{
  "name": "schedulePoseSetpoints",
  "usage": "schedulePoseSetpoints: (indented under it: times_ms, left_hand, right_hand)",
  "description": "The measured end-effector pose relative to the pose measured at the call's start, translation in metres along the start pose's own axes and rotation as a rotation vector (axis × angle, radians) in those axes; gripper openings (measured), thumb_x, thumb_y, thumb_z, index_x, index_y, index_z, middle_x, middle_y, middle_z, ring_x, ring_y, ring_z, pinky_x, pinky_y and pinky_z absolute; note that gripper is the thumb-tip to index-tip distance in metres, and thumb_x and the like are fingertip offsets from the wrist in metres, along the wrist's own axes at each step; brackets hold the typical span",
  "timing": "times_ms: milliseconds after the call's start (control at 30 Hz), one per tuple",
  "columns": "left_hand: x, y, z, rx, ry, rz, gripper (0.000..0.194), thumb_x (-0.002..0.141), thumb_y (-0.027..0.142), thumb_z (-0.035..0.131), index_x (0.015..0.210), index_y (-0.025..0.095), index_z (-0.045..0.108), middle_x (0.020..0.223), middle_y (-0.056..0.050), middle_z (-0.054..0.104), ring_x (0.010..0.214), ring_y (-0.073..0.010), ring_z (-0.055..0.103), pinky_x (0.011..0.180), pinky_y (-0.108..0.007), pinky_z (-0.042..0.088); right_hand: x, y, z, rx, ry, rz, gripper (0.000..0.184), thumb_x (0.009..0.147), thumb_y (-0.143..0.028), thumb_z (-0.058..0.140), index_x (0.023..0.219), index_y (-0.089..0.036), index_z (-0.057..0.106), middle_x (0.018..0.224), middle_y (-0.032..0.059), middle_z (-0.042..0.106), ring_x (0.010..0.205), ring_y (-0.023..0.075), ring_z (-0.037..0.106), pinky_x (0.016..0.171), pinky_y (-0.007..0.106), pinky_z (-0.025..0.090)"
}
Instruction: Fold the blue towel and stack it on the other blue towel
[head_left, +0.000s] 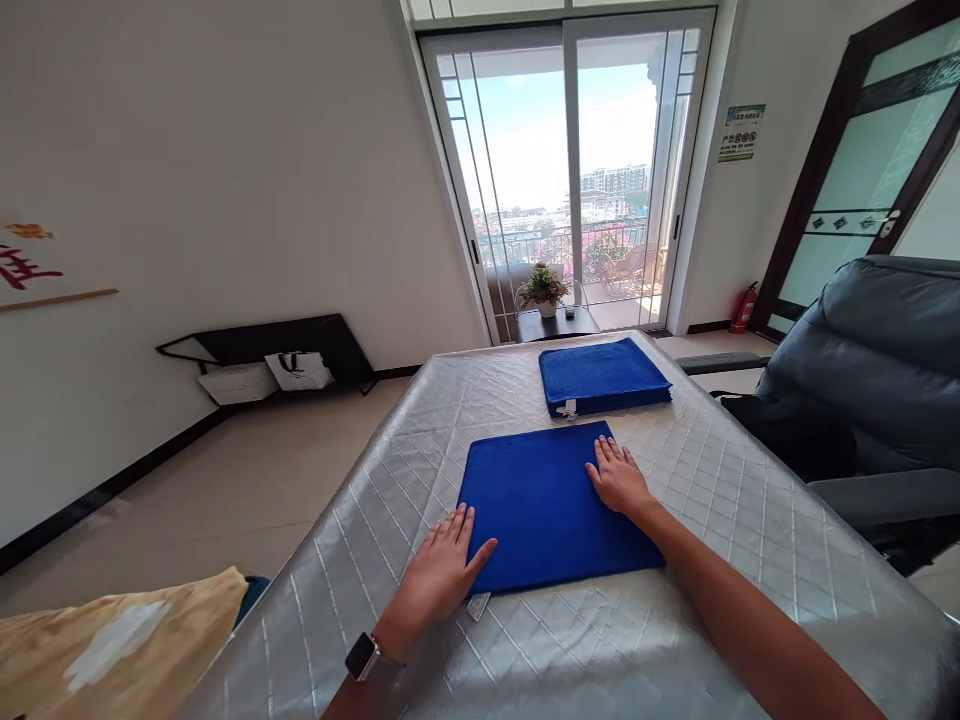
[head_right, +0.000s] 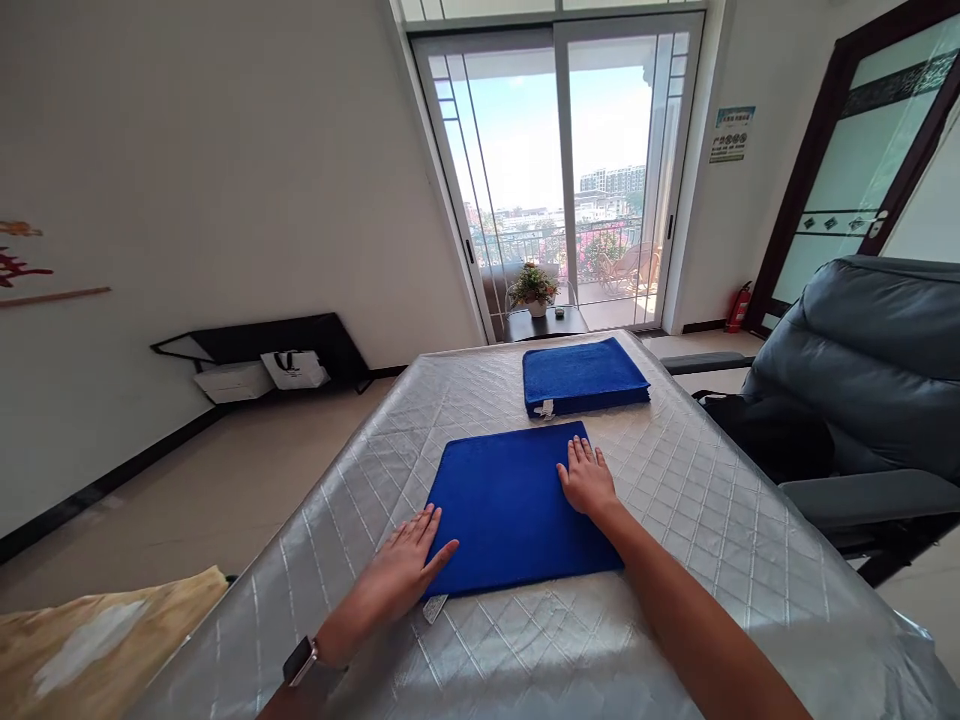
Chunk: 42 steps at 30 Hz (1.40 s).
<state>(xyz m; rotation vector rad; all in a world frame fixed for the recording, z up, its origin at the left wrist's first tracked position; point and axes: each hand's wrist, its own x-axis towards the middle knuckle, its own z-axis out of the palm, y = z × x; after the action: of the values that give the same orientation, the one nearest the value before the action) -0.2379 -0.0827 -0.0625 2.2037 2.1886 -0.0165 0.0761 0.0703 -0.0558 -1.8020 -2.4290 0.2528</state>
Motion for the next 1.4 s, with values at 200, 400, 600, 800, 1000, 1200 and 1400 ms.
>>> schedulePoseSetpoints:
  times_ms: [200,400,600,800,1000,1200,1400]
  left_hand:
    - [0.06,0.093,-0.034,-0.067,0.117,0.277,0.06,0.106,0.052,0.028,0.152,0.017,0.046,0.16,-0.011,0.038,0.149,-0.0246,0.035,0.122,-0.043,0.031]
    - [0.135,0.185,-0.013,-0.135,0.197,0.36,0.062,0.107,0.048,0.023,0.153,0.011,0.041,0.16,-0.014,0.038,0.151,-0.0239,0.031,0.124,-0.043,0.028]
    - [0.143,0.13,0.011,-0.06,0.199,0.205,0.072,0.105,0.058,0.019,0.156,0.01,0.036,0.162,-0.013,0.033,0.152,-0.0256,0.027,0.125,-0.045,0.025]
    - [0.131,0.019,0.019,0.025,0.147,-0.057,0.076,0.105,0.058,0.016,0.158,0.006,0.03,0.164,-0.016,0.027,0.152,-0.0275,0.026,0.125,-0.048,0.022]
    - [0.127,-0.003,0.018,-0.033,0.124,-0.112,0.079,0.104,0.06,0.017,0.158,0.003,0.026,0.164,-0.016,0.025,0.153,-0.0264,0.023,0.125,-0.046,0.021]
    - [0.123,0.007,0.012,-0.037,0.131,-0.126,0.082,0.103,0.062,0.018,0.157,0.001,0.026,0.164,-0.018,0.024,0.153,-0.0277,0.023,0.125,-0.045,0.02]
    - [0.12,0.007,0.01,-0.028,0.123,-0.125,0.081,0.103,0.061,0.017,0.158,0.002,0.027,0.165,-0.017,0.023,0.153,-0.0275,0.023,0.125,-0.045,0.02]
  right_hand:
    - [0.006,0.008,0.017,0.075,0.004,0.006,0.071,0.103,-0.048,0.016,0.161,-0.007,0.018,0.168,0.009,0.013,0.156,0.0223,0.01,0.126,0.043,0.007]
    - [0.005,0.01,0.017,0.022,0.031,-0.057,0.065,0.103,-0.035,0.019,0.161,-0.006,0.021,0.168,0.0101,0.013,0.156,0.0232,0.009,0.125,0.043,0.008]
    - [0.008,0.008,0.015,0.085,0.004,-0.004,0.069,0.103,-0.044,0.018,0.161,-0.006,0.018,0.168,0.0091,0.012,0.156,0.0224,0.009,0.126,0.043,0.007]
    - [0.008,0.008,0.013,0.081,-0.016,0.011,0.07,0.104,-0.046,0.016,0.162,-0.008,0.016,0.168,0.0069,0.009,0.156,0.0202,0.007,0.126,0.041,0.004]
    - [0.007,0.006,0.013,0.024,-0.044,0.028,0.07,0.103,-0.046,0.016,0.162,-0.008,0.015,0.169,0.0069,0.01,0.156,0.0207,0.008,0.126,0.043,0.006]
    - [0.028,0.005,0.002,-0.035,-0.094,0.005,0.071,0.103,-0.047,0.016,0.161,-0.006,0.017,0.168,0.0088,0.012,0.156,0.0217,0.009,0.125,0.044,0.007]
    - [0.065,0.008,0.007,-0.034,-0.04,0.023,0.071,0.103,-0.046,0.016,0.161,-0.006,0.017,0.168,0.0086,0.014,0.156,0.0198,0.009,0.125,0.039,0.008]
